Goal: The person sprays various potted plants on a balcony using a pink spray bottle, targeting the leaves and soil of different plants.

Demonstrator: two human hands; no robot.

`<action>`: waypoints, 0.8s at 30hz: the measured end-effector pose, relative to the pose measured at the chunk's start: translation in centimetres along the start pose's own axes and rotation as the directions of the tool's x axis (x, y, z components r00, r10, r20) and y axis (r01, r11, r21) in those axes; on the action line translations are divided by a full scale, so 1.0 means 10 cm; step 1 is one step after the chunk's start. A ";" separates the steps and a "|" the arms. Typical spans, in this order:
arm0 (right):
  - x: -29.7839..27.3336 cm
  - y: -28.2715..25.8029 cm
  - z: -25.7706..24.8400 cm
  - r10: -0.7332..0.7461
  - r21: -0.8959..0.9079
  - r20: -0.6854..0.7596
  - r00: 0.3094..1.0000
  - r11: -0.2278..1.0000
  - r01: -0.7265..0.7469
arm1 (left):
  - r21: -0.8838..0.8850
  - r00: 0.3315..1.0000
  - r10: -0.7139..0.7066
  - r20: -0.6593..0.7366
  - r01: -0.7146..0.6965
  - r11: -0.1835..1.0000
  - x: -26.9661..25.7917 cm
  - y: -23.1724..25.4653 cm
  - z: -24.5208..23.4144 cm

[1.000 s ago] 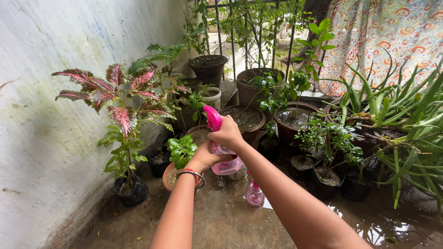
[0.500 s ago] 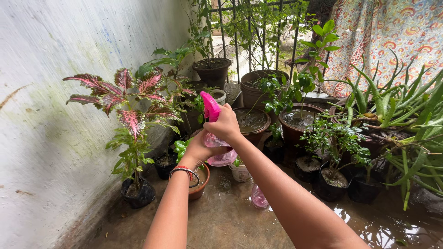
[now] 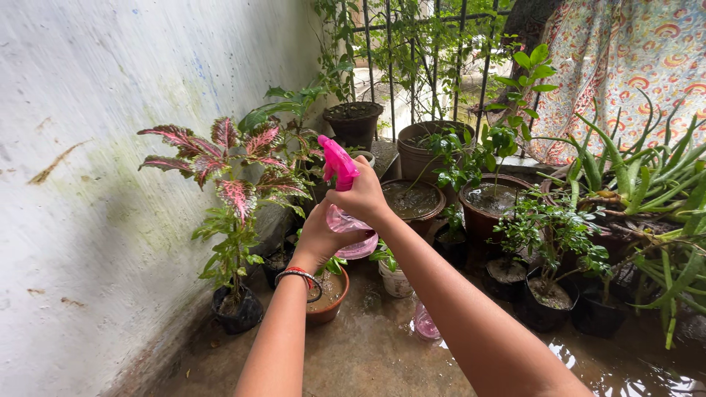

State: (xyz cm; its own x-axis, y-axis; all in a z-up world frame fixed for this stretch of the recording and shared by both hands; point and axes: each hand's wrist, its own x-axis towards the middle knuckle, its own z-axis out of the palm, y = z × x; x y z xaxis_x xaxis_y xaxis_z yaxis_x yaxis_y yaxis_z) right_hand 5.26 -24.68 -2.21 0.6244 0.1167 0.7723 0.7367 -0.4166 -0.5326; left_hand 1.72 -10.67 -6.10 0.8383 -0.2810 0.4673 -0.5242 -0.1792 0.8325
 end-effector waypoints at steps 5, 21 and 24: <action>0.00 -0.20 0.02 -0.032 0.121 0.095 0.995 0.992 0.021 | 0.081 0.998 0.055 -0.014 -0.053 0.995 -0.01 -0.13 -0.12; 0.05 -0.38 0.24 -0.039 0.161 0.198 0.979 0.987 0.007 | 0.003 0.989 -0.146 -0.032 0.146 0.989 -0.22 0.04 -0.33; 0.05 -0.33 0.27 -0.053 0.113 0.175 0.983 0.993 0.034 | 0.077 0.991 -0.125 -0.045 0.128 0.989 -0.22 0.07 -0.34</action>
State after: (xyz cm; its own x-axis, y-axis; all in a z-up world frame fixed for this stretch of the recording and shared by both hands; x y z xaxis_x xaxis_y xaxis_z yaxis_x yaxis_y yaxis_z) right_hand 3.83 -20.81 -0.96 0.6199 0.2949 0.7272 0.7821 -0.3078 -0.5419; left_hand 0.00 -6.96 -5.59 0.9029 -0.2142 0.3727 -0.4228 -0.2859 0.8599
